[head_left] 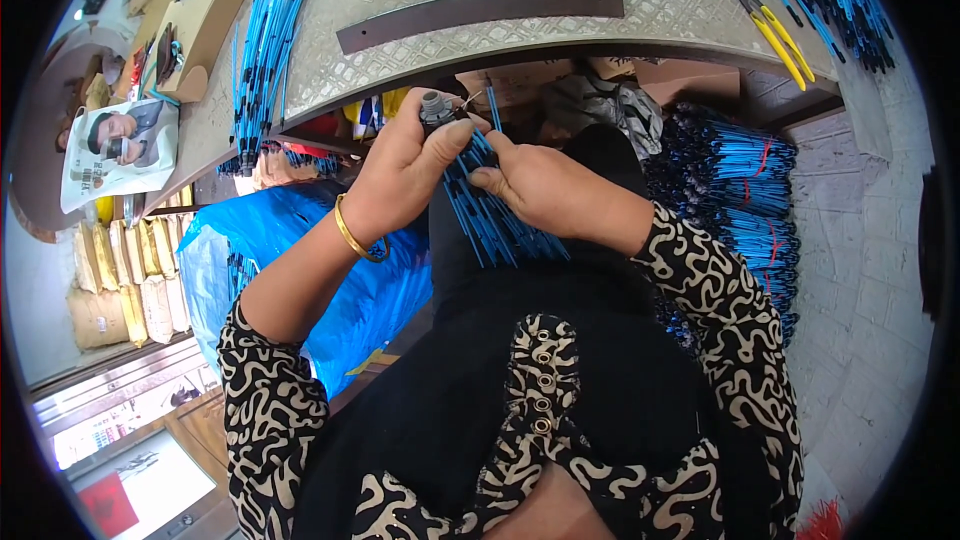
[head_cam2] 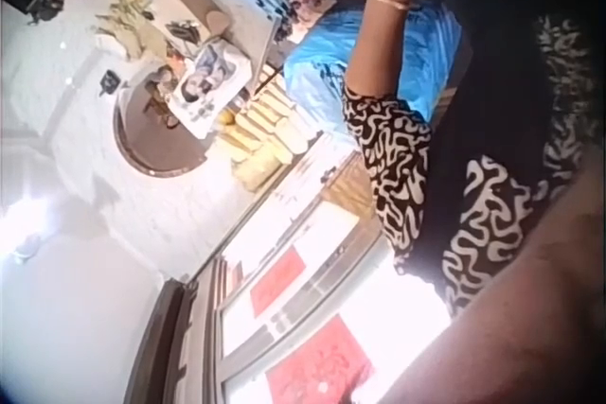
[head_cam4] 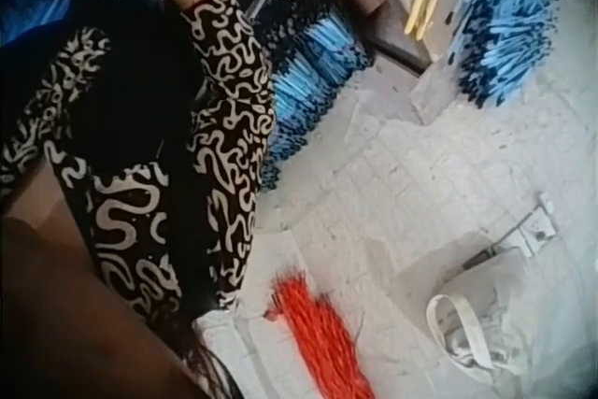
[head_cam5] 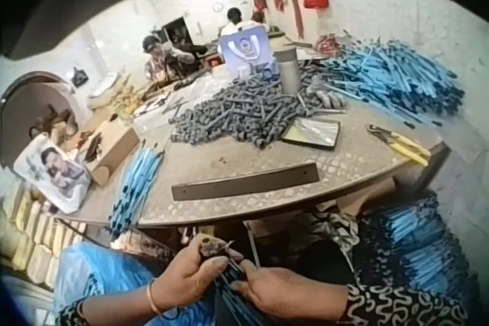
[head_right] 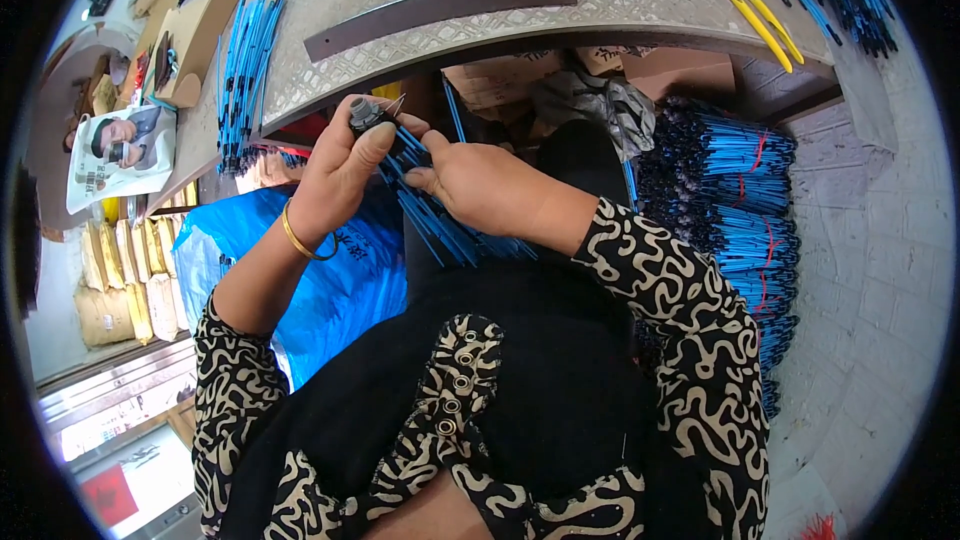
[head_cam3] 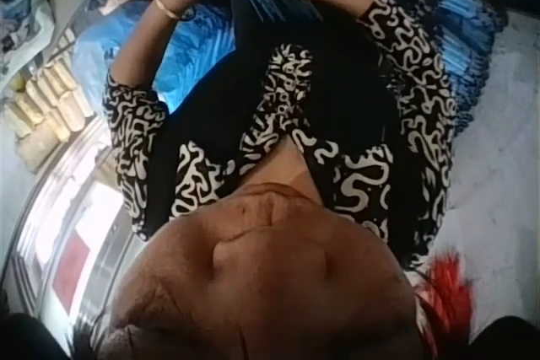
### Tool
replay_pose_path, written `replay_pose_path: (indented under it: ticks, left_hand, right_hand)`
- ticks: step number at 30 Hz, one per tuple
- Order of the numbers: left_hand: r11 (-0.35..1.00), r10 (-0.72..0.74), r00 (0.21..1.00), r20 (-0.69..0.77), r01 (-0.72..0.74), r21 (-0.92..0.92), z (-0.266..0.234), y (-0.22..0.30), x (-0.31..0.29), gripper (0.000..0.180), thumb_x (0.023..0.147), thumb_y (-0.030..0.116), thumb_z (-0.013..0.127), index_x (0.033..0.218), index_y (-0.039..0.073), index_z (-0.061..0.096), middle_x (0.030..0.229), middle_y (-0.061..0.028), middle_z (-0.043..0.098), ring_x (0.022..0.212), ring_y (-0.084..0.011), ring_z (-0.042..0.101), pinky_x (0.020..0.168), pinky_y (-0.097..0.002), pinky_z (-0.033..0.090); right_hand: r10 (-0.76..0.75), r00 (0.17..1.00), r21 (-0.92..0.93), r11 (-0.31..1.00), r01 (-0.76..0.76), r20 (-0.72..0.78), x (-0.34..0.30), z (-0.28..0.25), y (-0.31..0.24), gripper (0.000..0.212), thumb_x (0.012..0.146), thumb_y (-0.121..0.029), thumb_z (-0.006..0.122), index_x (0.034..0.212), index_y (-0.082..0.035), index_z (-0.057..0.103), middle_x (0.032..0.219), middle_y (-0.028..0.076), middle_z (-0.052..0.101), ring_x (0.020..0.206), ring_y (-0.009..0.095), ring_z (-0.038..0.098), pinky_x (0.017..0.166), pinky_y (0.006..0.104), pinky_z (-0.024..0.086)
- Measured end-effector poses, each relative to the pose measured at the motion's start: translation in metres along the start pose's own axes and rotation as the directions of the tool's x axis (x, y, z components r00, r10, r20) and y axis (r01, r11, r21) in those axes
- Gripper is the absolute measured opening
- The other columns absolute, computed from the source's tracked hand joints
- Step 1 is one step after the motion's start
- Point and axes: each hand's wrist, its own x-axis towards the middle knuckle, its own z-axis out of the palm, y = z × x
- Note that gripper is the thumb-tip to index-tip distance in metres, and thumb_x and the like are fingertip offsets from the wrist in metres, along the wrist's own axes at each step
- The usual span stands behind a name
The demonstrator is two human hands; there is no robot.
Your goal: The person assembles blue plastic rods with black connectors using pliers.
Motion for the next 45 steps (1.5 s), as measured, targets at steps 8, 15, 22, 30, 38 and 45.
replay_pose_path:
  ticks: [8,15,22,30,38,45]
  left_hand:
    - [0.982,0.050,0.997,-0.060,-0.038,0.185,0.008,0.012,0.003,0.023,0.089,0.021,0.052,0.097,-0.001,0.049,0.084,-0.0156,0.060,0.078,-0.0248,0.059,0.069,-0.0321,0.045]
    - [0.993,-0.037,0.997,-0.073,0.029,-0.111,0.007,-0.002,0.011,0.019,0.088,0.015,0.049,0.099,-0.001,0.050,0.092,-0.0141,0.063,0.083,-0.0215,0.061,0.074,-0.0297,0.046]
    - [0.778,-0.119,0.992,0.032,0.113,-0.617,-0.004,-0.005,0.022,0.022,0.088,0.013,0.043,0.103,-0.002,0.048,0.101,-0.0183,0.061,0.092,-0.0239,0.060,0.083,-0.0321,0.046]
    - [0.699,-0.047,0.999,0.027,0.052,-0.714,0.000,-0.017,0.018,0.025,0.088,0.013,0.040,0.104,-0.004,0.047,0.107,-0.0252,0.057,0.100,-0.0289,0.056,0.089,-0.0360,0.044]
    - [0.696,-0.013,0.997,0.071,0.060,-0.715,0.000,-0.021,0.020,0.026,0.088,0.017,0.041,0.104,-0.003,0.045,0.112,-0.0315,0.052,0.109,-0.0393,0.050,0.096,-0.0451,0.038]
    - [0.672,0.039,0.996,0.083,0.035,-0.740,0.002,-0.018,0.021,0.026,0.087,0.015,0.042,0.104,-0.003,0.046,0.112,-0.0287,0.053,0.105,-0.0325,0.053,0.093,-0.0415,0.041]
  right_hand:
    - [-0.017,0.995,-0.274,0.961,0.042,0.095,-0.005,-0.021,-0.015,0.046,0.090,-0.030,0.047,0.109,0.012,0.042,0.072,0.026,0.058,0.072,0.040,0.059,0.062,0.0445,0.047]
    - [-0.137,0.986,-0.264,0.958,0.109,-0.092,-0.006,-0.007,-0.003,0.040,0.089,-0.029,0.049,0.109,0.006,0.046,0.078,0.023,0.060,0.073,0.036,0.060,0.061,0.0420,0.047]
    - [-0.160,0.904,0.174,0.954,0.245,-0.398,0.004,0.015,0.024,0.029,0.090,-0.026,0.049,0.107,-0.003,0.049,0.080,0.019,0.059,0.074,0.035,0.059,0.063,0.0389,0.046]
    - [-0.142,0.965,-0.021,0.990,0.140,-0.220,0.009,0.000,0.021,0.023,0.091,-0.023,0.047,0.103,-0.004,0.051,0.076,0.019,0.057,0.073,0.037,0.057,0.065,0.0400,0.046]
    - [-0.240,0.907,0.020,0.965,0.263,-0.345,0.001,0.006,0.020,0.022,0.090,-0.018,0.045,0.105,-0.002,0.049,0.080,0.022,0.058,0.077,0.038,0.058,0.066,0.0404,0.046]
    - [-0.095,0.995,0.002,0.995,0.095,-0.034,0.000,-0.009,0.013,0.025,0.091,-0.018,0.045,0.110,-0.002,0.048,0.085,0.021,0.058,0.081,0.036,0.058,0.070,0.0376,0.047]
